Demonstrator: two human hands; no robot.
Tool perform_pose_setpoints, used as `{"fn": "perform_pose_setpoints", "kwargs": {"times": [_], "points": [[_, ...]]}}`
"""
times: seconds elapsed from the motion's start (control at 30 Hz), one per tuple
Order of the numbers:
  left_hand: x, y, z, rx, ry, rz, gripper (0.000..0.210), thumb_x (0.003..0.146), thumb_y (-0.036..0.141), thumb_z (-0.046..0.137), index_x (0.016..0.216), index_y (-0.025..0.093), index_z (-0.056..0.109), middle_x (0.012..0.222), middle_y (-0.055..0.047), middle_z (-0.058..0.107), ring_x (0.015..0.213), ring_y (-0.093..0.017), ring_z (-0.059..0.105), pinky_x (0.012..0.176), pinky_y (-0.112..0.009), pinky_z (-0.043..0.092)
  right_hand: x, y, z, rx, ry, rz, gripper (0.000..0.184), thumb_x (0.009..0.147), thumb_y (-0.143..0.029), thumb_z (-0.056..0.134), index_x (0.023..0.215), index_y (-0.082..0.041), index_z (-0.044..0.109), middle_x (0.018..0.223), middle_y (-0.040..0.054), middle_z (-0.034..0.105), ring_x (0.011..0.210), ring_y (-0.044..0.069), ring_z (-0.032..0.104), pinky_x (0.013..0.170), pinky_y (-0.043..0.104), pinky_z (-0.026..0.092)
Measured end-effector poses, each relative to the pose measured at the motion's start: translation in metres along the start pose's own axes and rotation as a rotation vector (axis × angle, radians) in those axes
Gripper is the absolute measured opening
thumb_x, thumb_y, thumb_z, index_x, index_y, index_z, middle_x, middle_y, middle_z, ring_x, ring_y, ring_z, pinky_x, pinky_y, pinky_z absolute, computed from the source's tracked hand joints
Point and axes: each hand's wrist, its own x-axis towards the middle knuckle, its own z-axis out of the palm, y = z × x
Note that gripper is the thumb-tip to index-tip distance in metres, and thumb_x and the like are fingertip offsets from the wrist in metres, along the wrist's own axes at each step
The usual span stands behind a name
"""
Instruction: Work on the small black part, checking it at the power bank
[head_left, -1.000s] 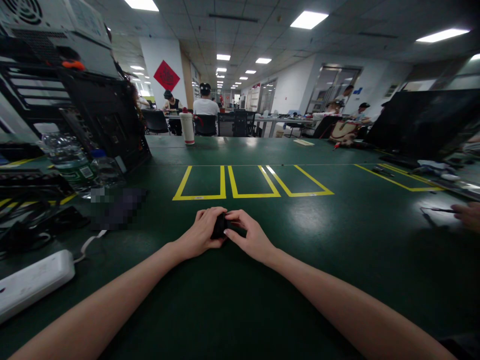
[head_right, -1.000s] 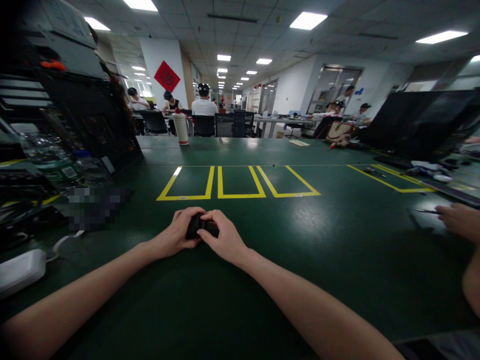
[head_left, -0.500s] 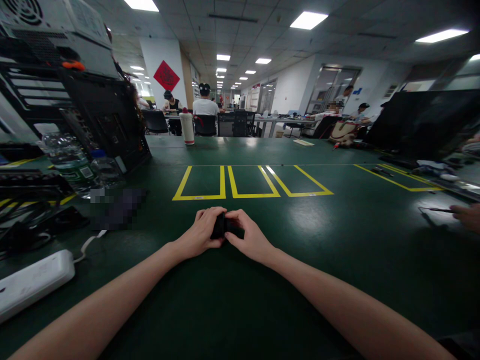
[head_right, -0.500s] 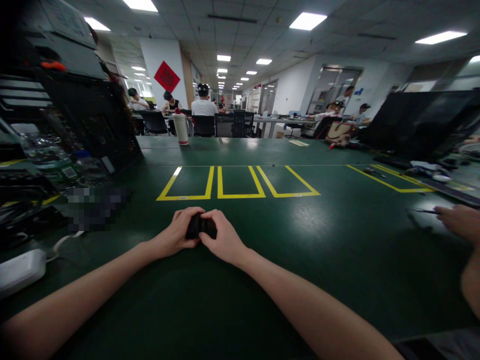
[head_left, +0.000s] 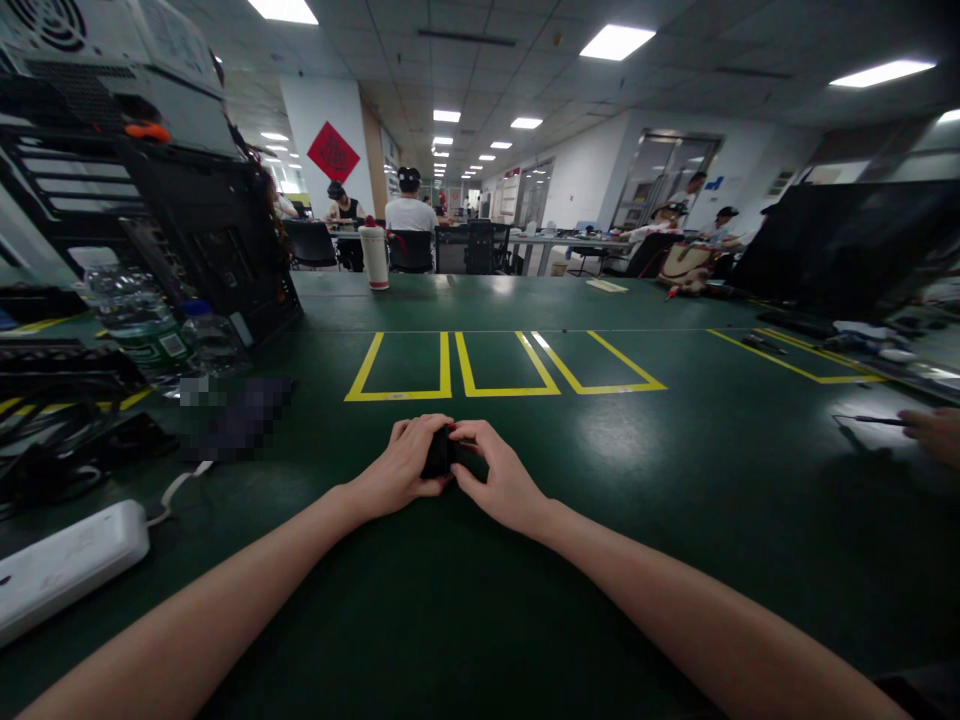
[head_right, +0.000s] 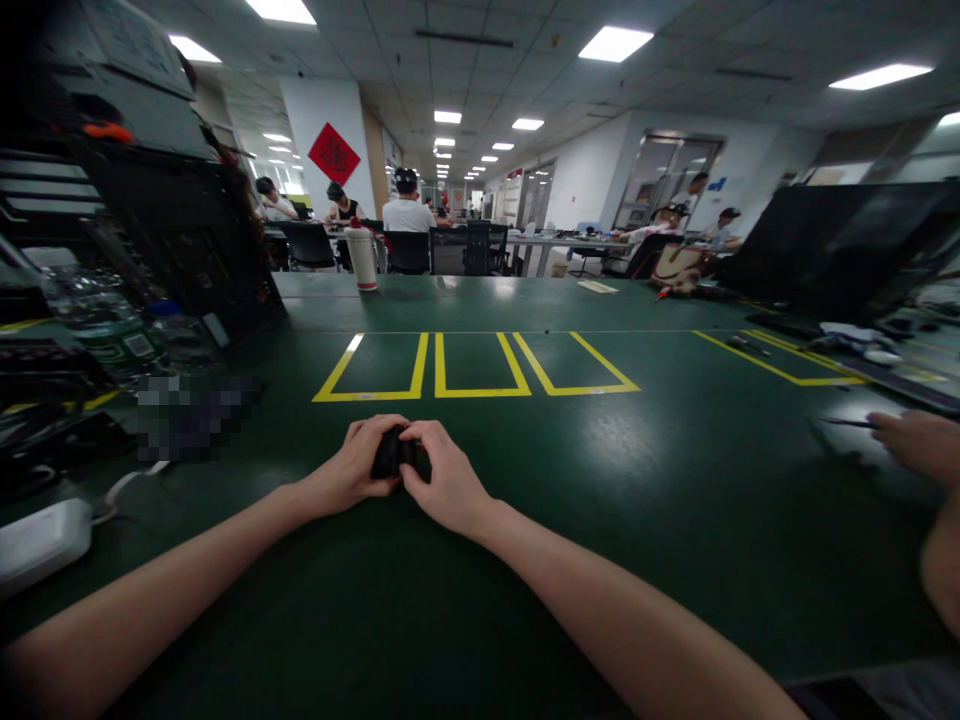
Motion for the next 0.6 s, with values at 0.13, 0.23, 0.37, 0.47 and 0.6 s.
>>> {"fn": "perform_pose_setpoints", "kwargs": {"times": [0.13,0.23,0.37,0.47,0.6], "points": [[0.001,-0.002,0.002,0.009,0.009,0.001,0.058,0.073,0.021,0.058,0.122,0.022,0.026,0.119,-0.009,0.044,0.112,-0.026,0.041,0.095,-0.043,0.028,0.000,0.000,0.001,-0.019,0.010,-0.026,0.034,0.073,-0.007,0.048,0.104,-0.021,0.044,0.109,0.0056,0.045,0.102,0.018,0.047,0.090,0.037,0.043],[0.001,-0.002,0.002,0.019,0.012,0.001,0.058,0.073,0.021,0.058,0.121,0.022,0.025,0.118,-0.009,0.044,0.112,-0.026,0.041,0.094,-0.044,0.029,0.000,0.003,0.003,-0.004,0.031,-0.021,0.034,0.072,-0.005,0.044,0.103,-0.020,0.044,0.108,0.0059,0.046,0.101,0.017,0.047,0.087,0.034,0.045],[0.002,-0.002,0.002,0.006,0.006,-0.013,0.057,0.074,0.022,0.057,0.122,0.021,0.026,0.117,-0.009,0.045,0.111,-0.026,0.042,0.094,-0.044,0.029,0.001,0.013,0.005,-0.008,0.087,0.055,0.033,0.074,-0.006,0.042,0.105,-0.020,0.044,0.105,0.0055,0.048,0.099,0.017,0.049,0.088,0.037,0.044],[0.004,-0.005,0.004,-0.031,0.013,-0.064,0.058,0.073,0.026,0.058,0.122,0.022,0.027,0.117,-0.009,0.045,0.109,-0.027,0.044,0.092,-0.046,0.032,0.004,0.023,0.003,0.005,0.135,0.150,0.031,0.078,-0.011,0.042,0.108,-0.020,0.044,0.107,0.0051,0.049,0.103,0.018,0.049,0.093,0.041,0.040],[0.010,-0.017,0.009,-0.118,0.001,-0.173,0.058,0.073,0.030,0.059,0.122,0.023,0.029,0.114,-0.009,0.047,0.105,-0.027,0.047,0.090,-0.047,0.034,0.010,0.032,-0.008,-0.016,0.138,0.290,0.027,0.080,-0.026,0.047,0.107,-0.019,0.046,0.109,0.0066,0.050,0.107,0.020,0.048,0.094,0.043,0.039]]}}
